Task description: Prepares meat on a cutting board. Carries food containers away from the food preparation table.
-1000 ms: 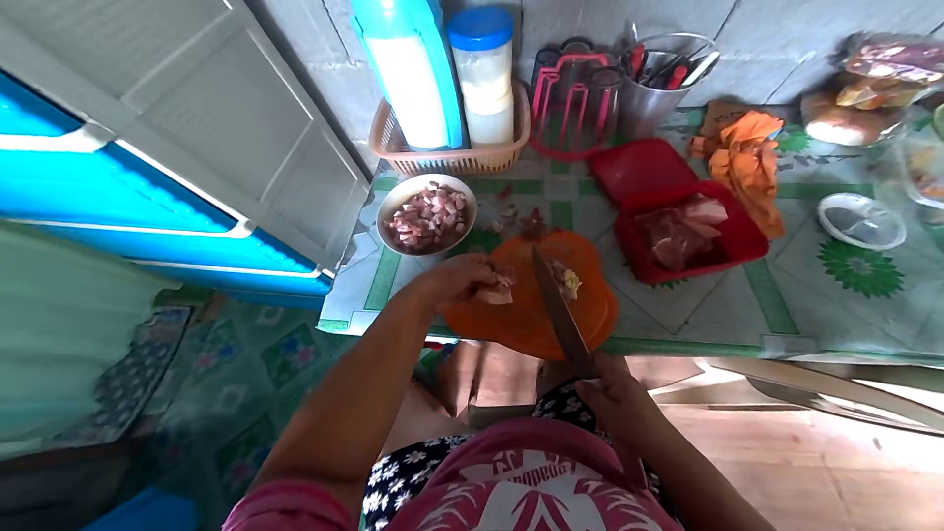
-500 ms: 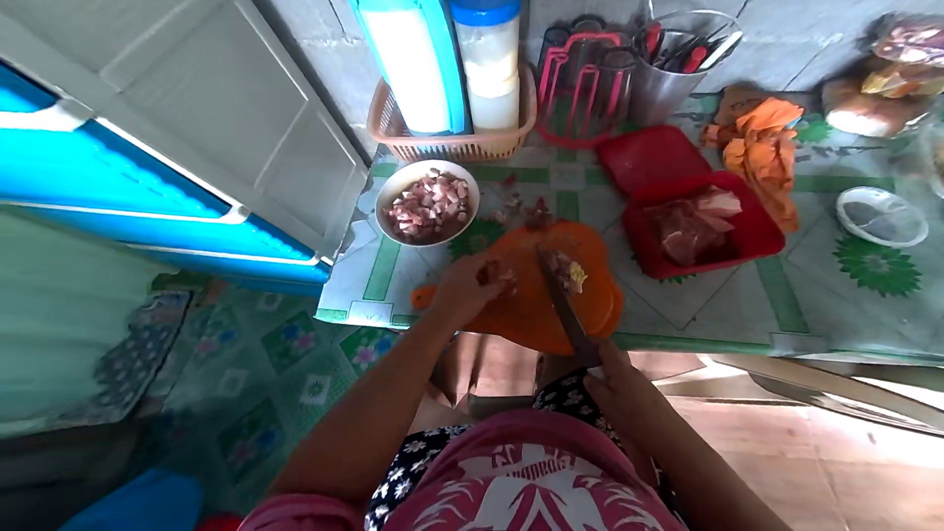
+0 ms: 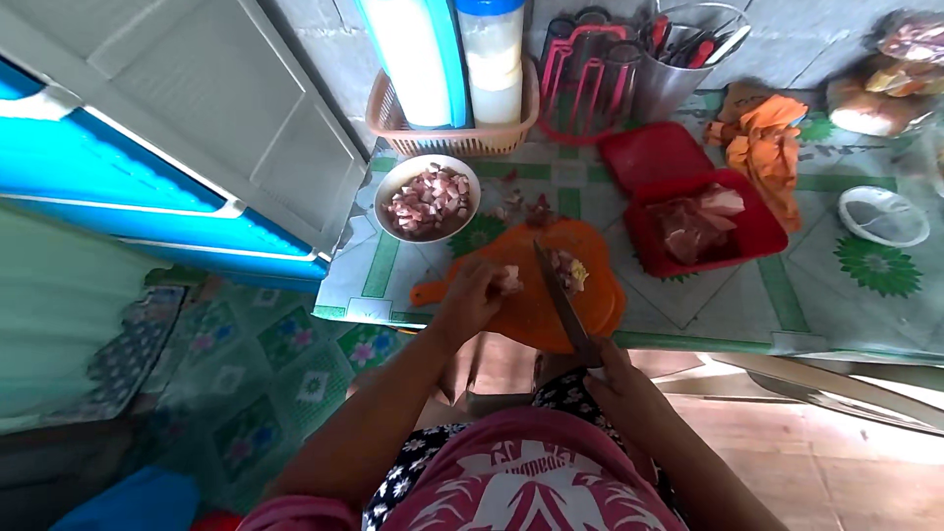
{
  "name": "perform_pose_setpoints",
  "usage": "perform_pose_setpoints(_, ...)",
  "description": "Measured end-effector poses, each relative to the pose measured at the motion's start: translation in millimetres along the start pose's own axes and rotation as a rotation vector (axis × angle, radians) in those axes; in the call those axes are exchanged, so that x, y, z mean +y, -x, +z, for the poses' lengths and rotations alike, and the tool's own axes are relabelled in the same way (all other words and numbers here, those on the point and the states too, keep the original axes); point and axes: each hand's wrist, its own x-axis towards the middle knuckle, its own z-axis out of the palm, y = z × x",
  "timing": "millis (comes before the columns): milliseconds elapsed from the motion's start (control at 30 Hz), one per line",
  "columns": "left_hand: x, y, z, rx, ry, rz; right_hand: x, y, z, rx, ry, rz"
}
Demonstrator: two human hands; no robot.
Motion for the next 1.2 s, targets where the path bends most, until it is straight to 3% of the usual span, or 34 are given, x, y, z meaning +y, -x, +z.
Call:
perform_pose_setpoints(100,8,-7,-1,-0.025,0.001,-0.052,-2,0,1,-0.014,-0.012,0.020)
perform_pose_setpoints(233,43,-36,-25,-0.330,0.155,-0.592,-8,2,0,0.037,0.022,-0.009)
perform_pose_setpoints(300,40,-43,-28,-0.390,0.200,-0.711,-17,4,-1,0.054,0.109,-0.018)
perform_pose_setpoints(567,41,-46,-17,-0.255,-0.069,-0.586,-44,-2,10,-0.060,0.374,0.009)
perform_pose_setpoints(767,30,-25,-5,-0.202,-0.035,-0.230,-44,-11,5,-0.066,0.420,0.036)
perform_pose_setpoints(967,32,-27,-7,-0.185,-0.049,-0.323,-56,-3,1,-0.089,0.394,0.038)
perform_pose_setpoints(1200,19,-21,1,-0.114,-0.015,-0.142,-67,-13,-4,-0.191,0.422,0.089)
